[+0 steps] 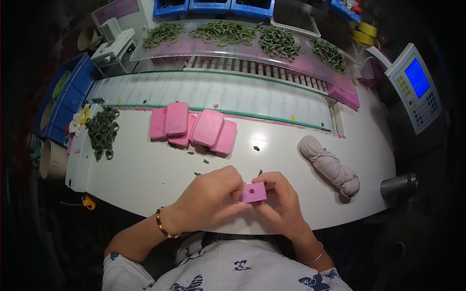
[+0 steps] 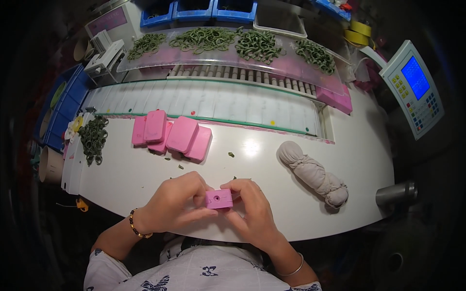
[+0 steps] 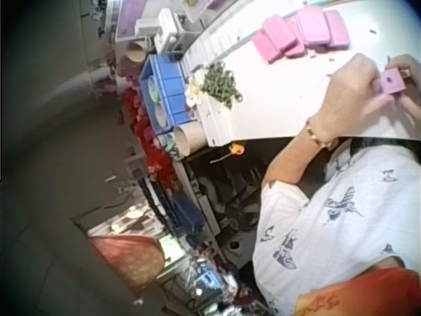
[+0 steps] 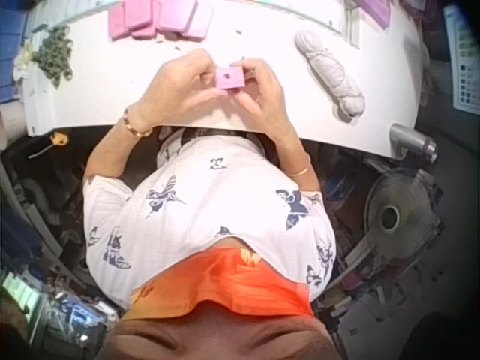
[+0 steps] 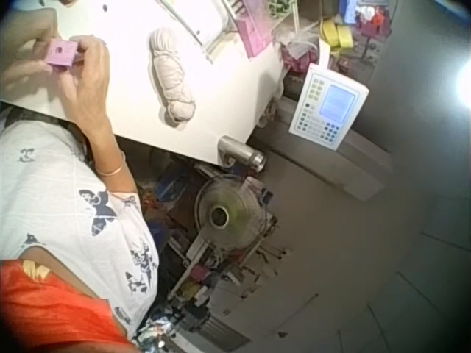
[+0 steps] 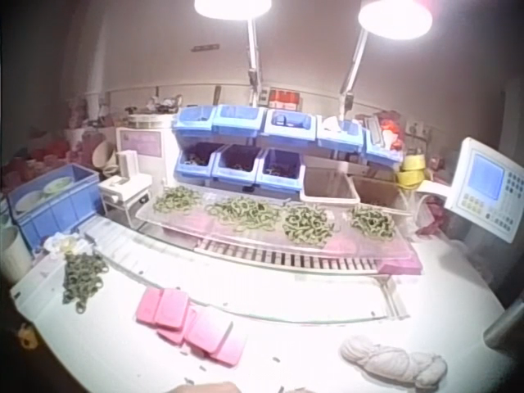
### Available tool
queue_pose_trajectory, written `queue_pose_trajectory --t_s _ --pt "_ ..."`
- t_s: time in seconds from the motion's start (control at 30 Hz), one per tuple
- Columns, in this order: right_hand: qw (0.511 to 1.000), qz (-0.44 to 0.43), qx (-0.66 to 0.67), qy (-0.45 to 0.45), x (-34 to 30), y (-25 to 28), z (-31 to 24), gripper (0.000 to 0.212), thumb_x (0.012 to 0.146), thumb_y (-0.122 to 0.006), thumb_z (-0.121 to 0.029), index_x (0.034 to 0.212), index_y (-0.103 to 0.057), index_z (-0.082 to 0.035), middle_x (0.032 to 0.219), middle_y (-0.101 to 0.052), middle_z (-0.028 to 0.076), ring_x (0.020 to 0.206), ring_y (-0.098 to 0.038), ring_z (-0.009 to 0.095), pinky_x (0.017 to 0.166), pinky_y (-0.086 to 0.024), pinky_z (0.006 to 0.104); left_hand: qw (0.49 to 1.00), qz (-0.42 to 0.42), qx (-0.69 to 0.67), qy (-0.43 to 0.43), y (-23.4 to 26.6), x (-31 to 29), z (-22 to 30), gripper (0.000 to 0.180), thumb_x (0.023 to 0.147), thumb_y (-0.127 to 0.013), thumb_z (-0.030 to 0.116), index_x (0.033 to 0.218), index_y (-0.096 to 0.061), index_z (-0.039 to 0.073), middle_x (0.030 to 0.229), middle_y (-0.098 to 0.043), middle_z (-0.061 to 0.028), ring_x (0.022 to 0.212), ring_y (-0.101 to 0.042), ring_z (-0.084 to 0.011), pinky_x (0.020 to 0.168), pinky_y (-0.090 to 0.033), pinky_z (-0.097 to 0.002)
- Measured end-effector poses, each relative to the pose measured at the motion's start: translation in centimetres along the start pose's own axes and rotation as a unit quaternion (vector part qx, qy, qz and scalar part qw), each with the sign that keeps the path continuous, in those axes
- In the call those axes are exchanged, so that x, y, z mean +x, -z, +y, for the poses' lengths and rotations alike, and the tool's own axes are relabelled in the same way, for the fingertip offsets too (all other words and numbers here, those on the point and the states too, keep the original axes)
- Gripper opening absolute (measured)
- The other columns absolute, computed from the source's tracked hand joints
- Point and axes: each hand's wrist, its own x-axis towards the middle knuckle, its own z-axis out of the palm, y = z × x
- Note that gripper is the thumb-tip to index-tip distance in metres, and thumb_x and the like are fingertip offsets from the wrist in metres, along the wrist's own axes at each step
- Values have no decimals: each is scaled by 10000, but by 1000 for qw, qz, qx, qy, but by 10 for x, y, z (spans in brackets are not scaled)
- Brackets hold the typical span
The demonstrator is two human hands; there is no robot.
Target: The person assembles small keychains by opening pink plastic cases, inserting a yellow core and a green coiled ring, then closing the cases. Completed units are placed on a conveyor belt that transports them away. The person repeats this process for multiple units throughout the clip.
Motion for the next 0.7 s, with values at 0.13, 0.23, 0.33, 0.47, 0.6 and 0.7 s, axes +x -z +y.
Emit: queue_pose_trajectory --t_s 0.13,0.23,0.33,0.47,0.6,0.7 --pt "988 -6 125 -89 0 1 3 333 850 -699 5 1147 -547 9 1045 -642 116 904 -662 211 825 -558 311 971 75 -187 133 -11 -5 1 386 846 -797 83 1091 -504 21 1048 -648 -93 895 -655 -180 759 -543 -321" --pt "928 25 312 -203 -1 1 2 276 938 -664 -75 1155 -518 11 1067 -656 109 929 -661 172 822 -561 315 926 132 -307 178 -11 -4 -2 420 904 -735 74 1219 -464 15 1176 -621 -119 1090 -635 -195 904 -554 -327" --pt "862 54 434 -256 0 12 7 230 1011 -592 -181 1123 -509 2 1063 -660 110 961 -658 154 847 -569 327 910 209 -326 152 -13 -3 -7 411 921 -729 114 1249 -502 12 1174 -628 -132 1132 -615 -190 948 -535 -320" --pt "863 68 452 -216 2 18 7 207 974 -641 -116 1086 -506 -6 1093 -650 116 981 -660 174 857 -576 336 978 195 -70 2 -16 0 -3 398 832 -808 122 1139 -576 21 1188 -631 -146 1062 -626 -265 874 -520 -349" --pt "947 110 281 -113 5 6 -7 306 871 -755 -40 1063 -519 -7 1144 -620 143 996 -667 193 852 -585 345 987 155 -11 -40 -35 7 6 463 753 -858 108 1100 -557 45 1232 -570 -178 1098 -590 -322 919 -492 -407" --pt "986 123 96 53 10 0 -15 387 765 -843 -18 1039 -572 18 1162 -606 178 982 -670 210 801 -592 315 985 168 -25 -39 -38 6 0 436 751 -850 80 1065 -548 53 1230 -563 -176 1099 -591 -309 907 -498 -392"
